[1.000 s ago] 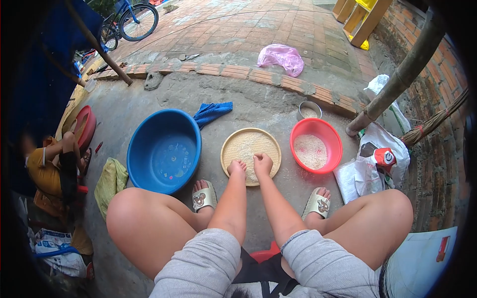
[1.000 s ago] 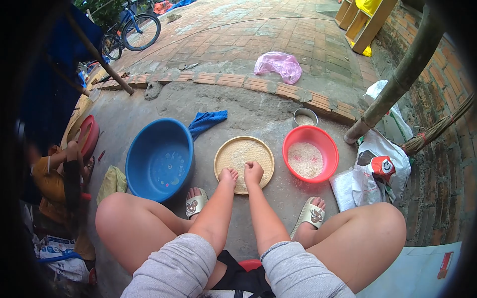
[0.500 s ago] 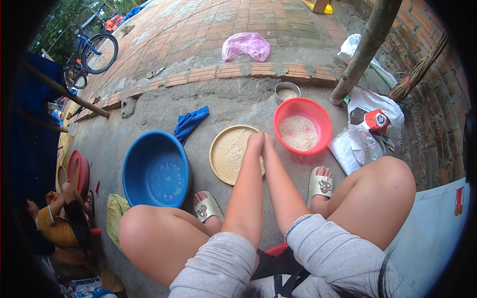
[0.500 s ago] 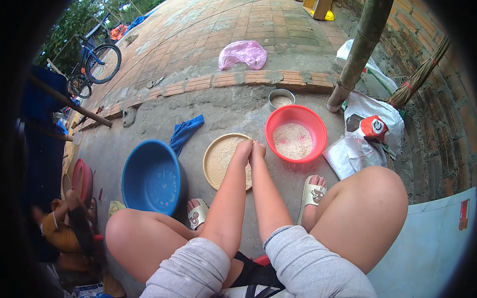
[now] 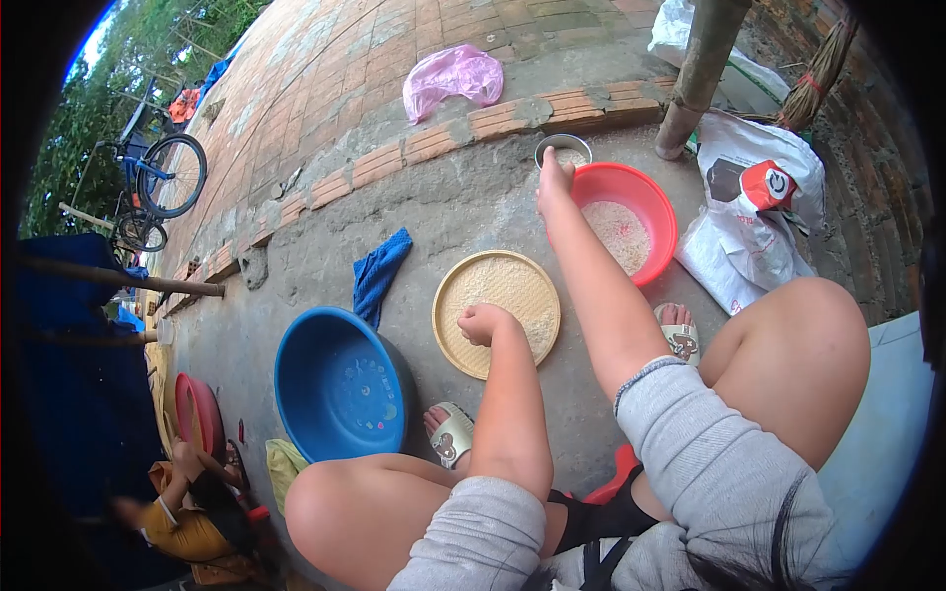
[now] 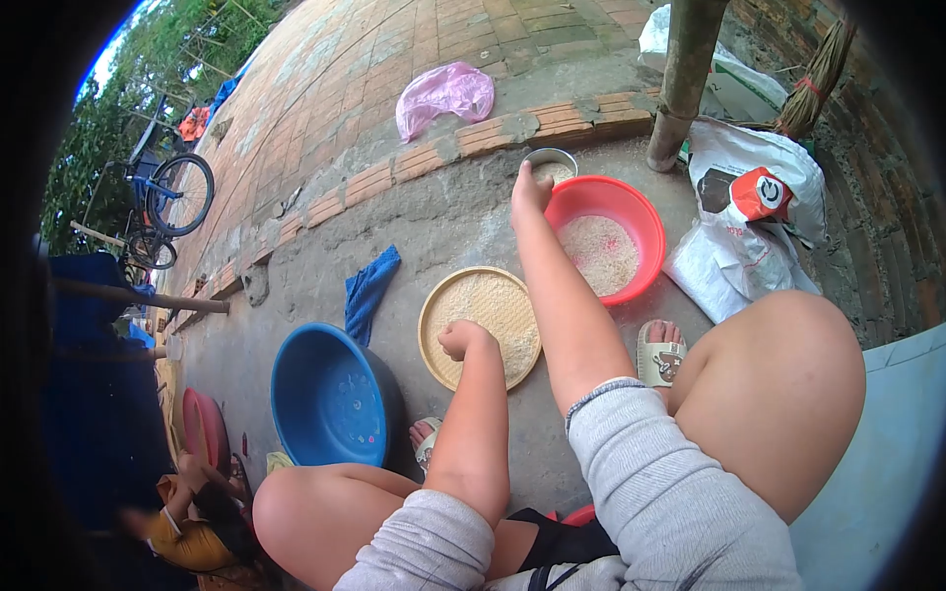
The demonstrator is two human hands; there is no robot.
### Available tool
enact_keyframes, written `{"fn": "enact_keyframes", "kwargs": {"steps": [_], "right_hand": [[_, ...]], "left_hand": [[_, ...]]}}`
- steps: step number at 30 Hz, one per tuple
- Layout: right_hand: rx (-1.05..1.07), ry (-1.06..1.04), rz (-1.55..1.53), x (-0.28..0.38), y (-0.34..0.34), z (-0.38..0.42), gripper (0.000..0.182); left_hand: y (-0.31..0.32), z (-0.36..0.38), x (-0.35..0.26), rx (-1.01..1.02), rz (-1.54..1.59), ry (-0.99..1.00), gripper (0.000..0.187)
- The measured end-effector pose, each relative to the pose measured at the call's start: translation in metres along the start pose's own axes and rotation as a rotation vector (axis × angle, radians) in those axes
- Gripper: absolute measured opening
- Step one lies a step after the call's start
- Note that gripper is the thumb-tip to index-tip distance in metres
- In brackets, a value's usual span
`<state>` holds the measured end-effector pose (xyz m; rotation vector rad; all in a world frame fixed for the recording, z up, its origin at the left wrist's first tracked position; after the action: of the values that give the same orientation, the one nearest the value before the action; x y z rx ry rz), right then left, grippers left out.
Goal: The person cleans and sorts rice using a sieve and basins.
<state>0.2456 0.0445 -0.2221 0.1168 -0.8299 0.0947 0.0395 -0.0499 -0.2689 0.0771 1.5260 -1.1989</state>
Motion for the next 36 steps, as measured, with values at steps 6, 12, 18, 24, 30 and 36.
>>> {"fn": "enact_keyframes", "kwargs": {"steps": [6, 12, 18, 24, 30, 36], "right_hand": [[-0.008, -0.888, 0.564, -0.082, -0.059, 0.062, 0.050], [-0.082, -0.784, 1.124, -0.177, -0.155, 0.080, 0.042], [0.021, -0.522, 0.979, -0.141, -0.134, 0.076, 0.036], [0.176, -0.733, 0.782, -0.058, -0.110, 0.130, 0.025], [0.177, -0.743, 0.686, 0.143, -0.100, 0.175, 0.026], [0.639, -0.589, 0.720, 0.300, -0.157, 0.275, 0.025]], "left_hand": [[-0.036, -0.026, 0.042, -0.217, -0.432, 0.057, 0.026], [-0.027, -0.059, 0.090, -0.024, -0.427, 0.016, 0.030], [-0.073, -0.045, 0.041, 0.038, 0.003, -0.004, 0.026], [-0.108, -0.071, -0.028, 0.027, 0.244, 0.074, 0.026], [-0.149, -0.054, -0.205, 0.513, 0.615, 0.480, 0.025], [-0.264, -0.023, -0.327, 0.832, 0.412, 0.724, 0.017]]}}
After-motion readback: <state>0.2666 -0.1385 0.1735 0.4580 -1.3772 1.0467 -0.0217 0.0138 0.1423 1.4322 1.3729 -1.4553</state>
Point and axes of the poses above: each hand's wrist, its own z-axis away from the middle knuckle, its own y-axis out of the palm, x = y × z, the point moved 1 cm from there along -z, towards the middle knuckle, and after that the axes turned 14 degrees about y, right-handed, at the moved point
